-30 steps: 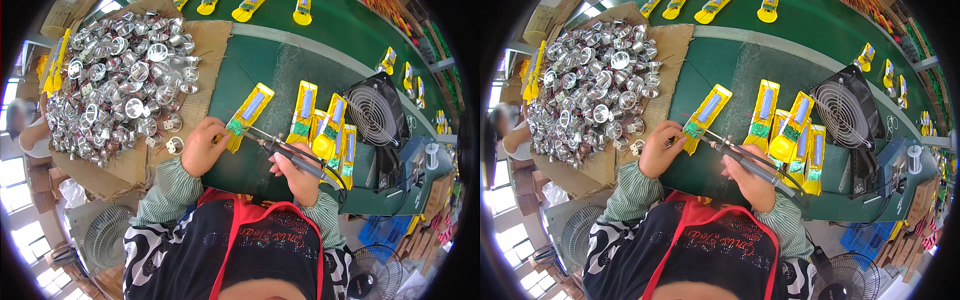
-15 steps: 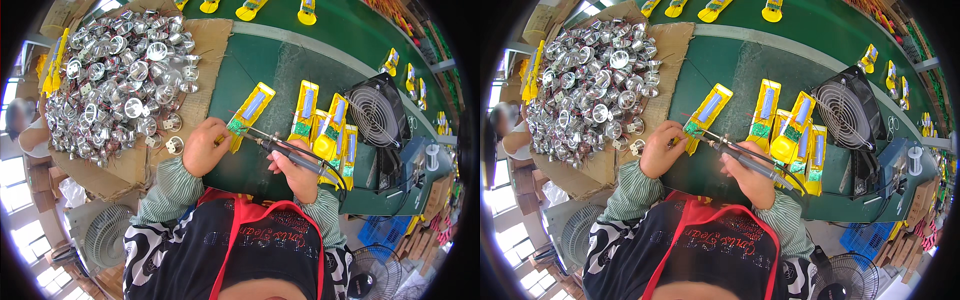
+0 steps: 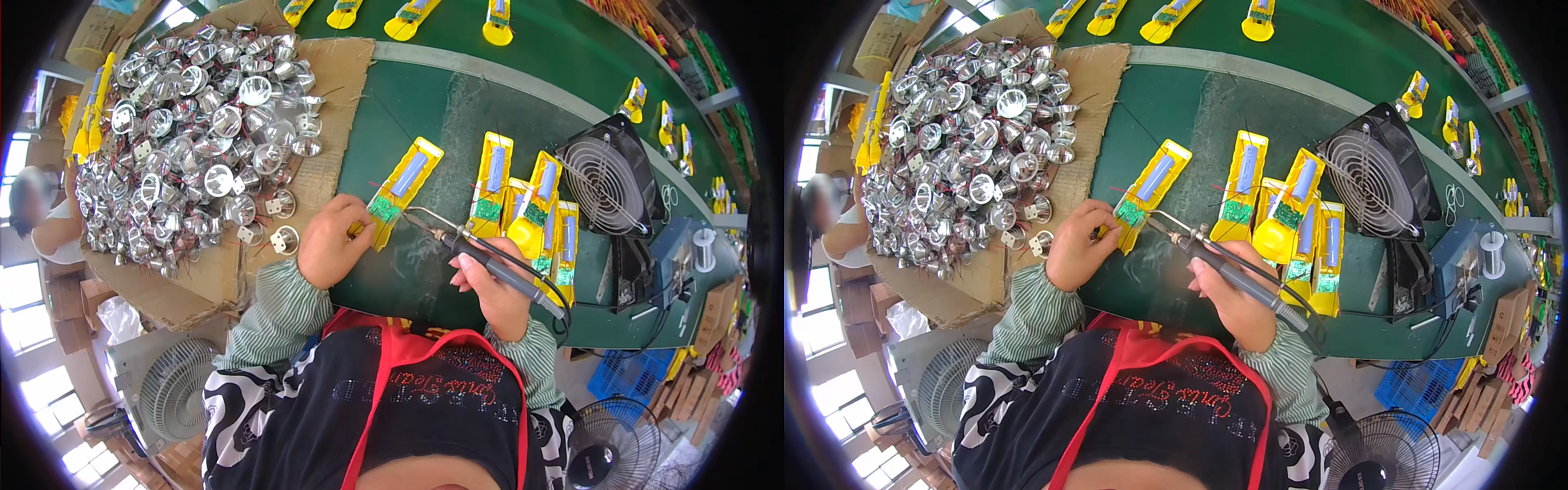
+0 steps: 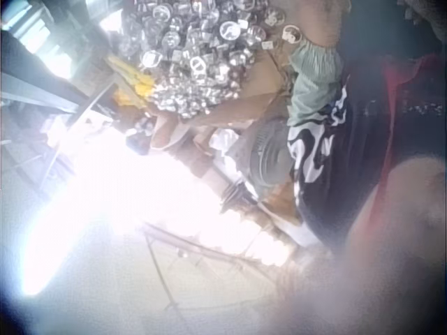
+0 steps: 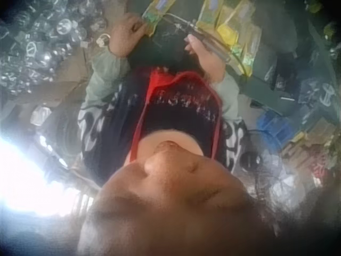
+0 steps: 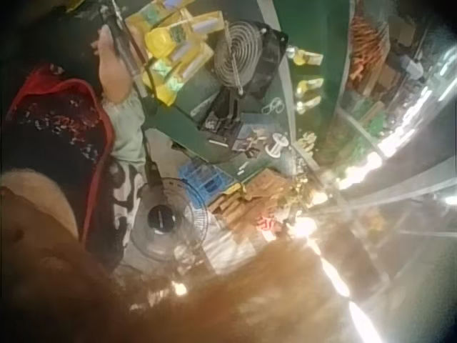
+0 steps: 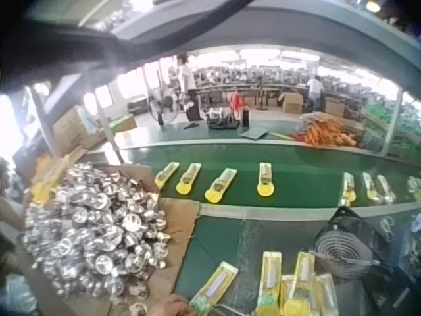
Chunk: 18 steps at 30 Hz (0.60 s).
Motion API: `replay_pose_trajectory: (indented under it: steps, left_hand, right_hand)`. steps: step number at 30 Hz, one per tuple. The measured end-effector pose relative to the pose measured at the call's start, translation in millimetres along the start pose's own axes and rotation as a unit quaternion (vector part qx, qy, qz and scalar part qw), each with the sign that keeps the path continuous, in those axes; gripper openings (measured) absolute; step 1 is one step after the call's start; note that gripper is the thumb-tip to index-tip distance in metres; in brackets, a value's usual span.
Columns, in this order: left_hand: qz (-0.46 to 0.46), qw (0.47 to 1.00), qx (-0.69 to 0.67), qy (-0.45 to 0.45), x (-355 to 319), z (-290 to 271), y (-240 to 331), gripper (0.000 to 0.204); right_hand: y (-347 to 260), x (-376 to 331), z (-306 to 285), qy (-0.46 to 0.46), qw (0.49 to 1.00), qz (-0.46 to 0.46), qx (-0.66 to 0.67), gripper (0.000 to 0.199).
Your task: The person solders wires onto small yellow electronic circuit boards using a soldering iron, working on an assembly line.
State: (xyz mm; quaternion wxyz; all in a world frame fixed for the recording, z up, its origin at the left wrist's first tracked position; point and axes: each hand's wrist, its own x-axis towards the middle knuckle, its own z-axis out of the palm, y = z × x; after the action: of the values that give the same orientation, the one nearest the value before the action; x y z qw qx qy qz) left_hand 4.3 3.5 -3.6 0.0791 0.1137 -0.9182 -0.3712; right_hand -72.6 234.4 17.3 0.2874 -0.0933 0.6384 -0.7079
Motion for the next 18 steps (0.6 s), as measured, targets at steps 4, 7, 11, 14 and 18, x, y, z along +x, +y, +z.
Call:
replay_pose_trajectory:
  steps: [4, 7, 11, 14, 18]
  left_hand:
    - [-0.009, 1.000, -0.004, -0.003, -0.1, 0.5, -1.1, 0.010]
    - [0.008, 0.999, 0.038, -0.019, -2.2, -5.8, 8.8, 0.016]
    - [0.081, 0.975, 0.206, -0.021, -10.1, -0.7, 19.2, 0.029]
    - [-0.003, 0.995, 0.089, -0.051, 2.2, -13.5, 24.9, 0.033]
    - [0.080, 0.990, 0.115, 0.003, 46.1, -31.4, 40.2, 0.031]
  right_hand:
    - [0.4, -2.7, -4.3, -0.001, 1.000, -0.007, -0.009, 0.022]
    - [-1.9, -5.7, -5.8, 0.007, 1.000, -0.014, -0.006, 0.022]
    - [-2.2, -8.5, -8.8, 0.010, 0.999, -0.029, -0.013, 0.022]
    - [-2.6, -11.1, -14.4, 0.014, 0.998, -0.058, -0.020, 0.023]
    - [-10.1, -14.3, -26.4, 0.017, 0.996, -0.088, -0.024, 0.022]
